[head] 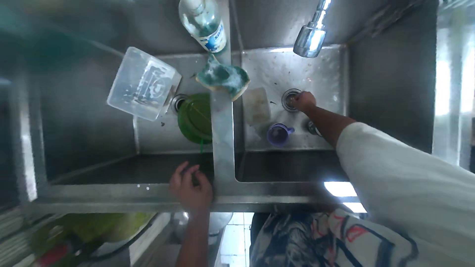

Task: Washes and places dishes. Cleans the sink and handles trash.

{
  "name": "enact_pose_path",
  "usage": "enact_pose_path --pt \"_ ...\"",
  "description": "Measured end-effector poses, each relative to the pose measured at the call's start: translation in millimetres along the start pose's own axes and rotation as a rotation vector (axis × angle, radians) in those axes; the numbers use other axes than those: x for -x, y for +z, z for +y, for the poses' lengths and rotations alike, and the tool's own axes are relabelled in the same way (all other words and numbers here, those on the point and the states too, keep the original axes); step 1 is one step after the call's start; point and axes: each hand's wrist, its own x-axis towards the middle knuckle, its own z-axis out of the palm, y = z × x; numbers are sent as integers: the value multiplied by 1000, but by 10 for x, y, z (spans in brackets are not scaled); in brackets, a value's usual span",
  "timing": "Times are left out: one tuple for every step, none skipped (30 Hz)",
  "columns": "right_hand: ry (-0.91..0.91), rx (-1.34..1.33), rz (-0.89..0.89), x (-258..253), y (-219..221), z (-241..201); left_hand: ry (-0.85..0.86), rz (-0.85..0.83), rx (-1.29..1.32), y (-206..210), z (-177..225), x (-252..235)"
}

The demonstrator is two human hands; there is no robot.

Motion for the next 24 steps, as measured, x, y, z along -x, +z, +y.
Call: enact_pose_path --pt "15 -19 17 8 10 0 0 -2 0 -2 -2 4" --pt "29 -33 13 11 14 -4 -1 -2 -2 -2 -5 6" --pt "39 -48 1 17 20 -2 -3 -1 -4 -3 -6 8" --pt "52 -55 10 34 15 -6 -3 1 -3 -2 -5 8" --pt "79 -73 29 63 -6 -22 -5 3 -1 -1 -1 8" --pt "93 -89 44 74 -16 -20 -7 2 2 -2 1 10" --pt "88 -85 35 62 -18 -9 -10 0 6 -1 -1 11" --pt "68 -55 9 44 -11 10 -10 -6 6 -4 -1 14" --pt "45 -28 1 41 -5 27 -8 -8 5 -3 -1 14" --pt "43 -20 7 63 -21 19 -10 -7 4 1 -1 14" --pt "50 -31 19 85 -31 13 -11 -3 4 7 -2 14" --pt "57 -37 16 77 -28 15 -11 3 2 9 -4 10" --pt "59 -31 3 55 -10 23 -9 8 0 8 -4 6" --pt "55 -26 3 53 1 23 -6 14 3 6 -3 3" --pt "59 -28 16 75 -11 4 0 21 7 7 -3 -1" --pt "70 -46 31 98 -24 -15 4 24 8 6 1 -5" --pt "74 -52 28 101 -30 -22 3 20 8 3 2 -8" --pt "69 -39 11 75 -19 -14 2 16 9 1 4 -7" --pt "53 -17 6 47 2 11 1 11 9 4 1 -2" --pt "49 -19 17 45 -1 21 1 9 7 7 0 1" --pt "45 -27 23 51 -12 30 3 9 4 8 2 0" --pt "27 -27 12 48 -14 47 4 10 2 7 3 -2" --pt "-3 -11 -7 26 -2 74 6 13 3 5 0 -1" --pt "-21 -3 -11 17 2 87 7 20 3 8 -5 -2"
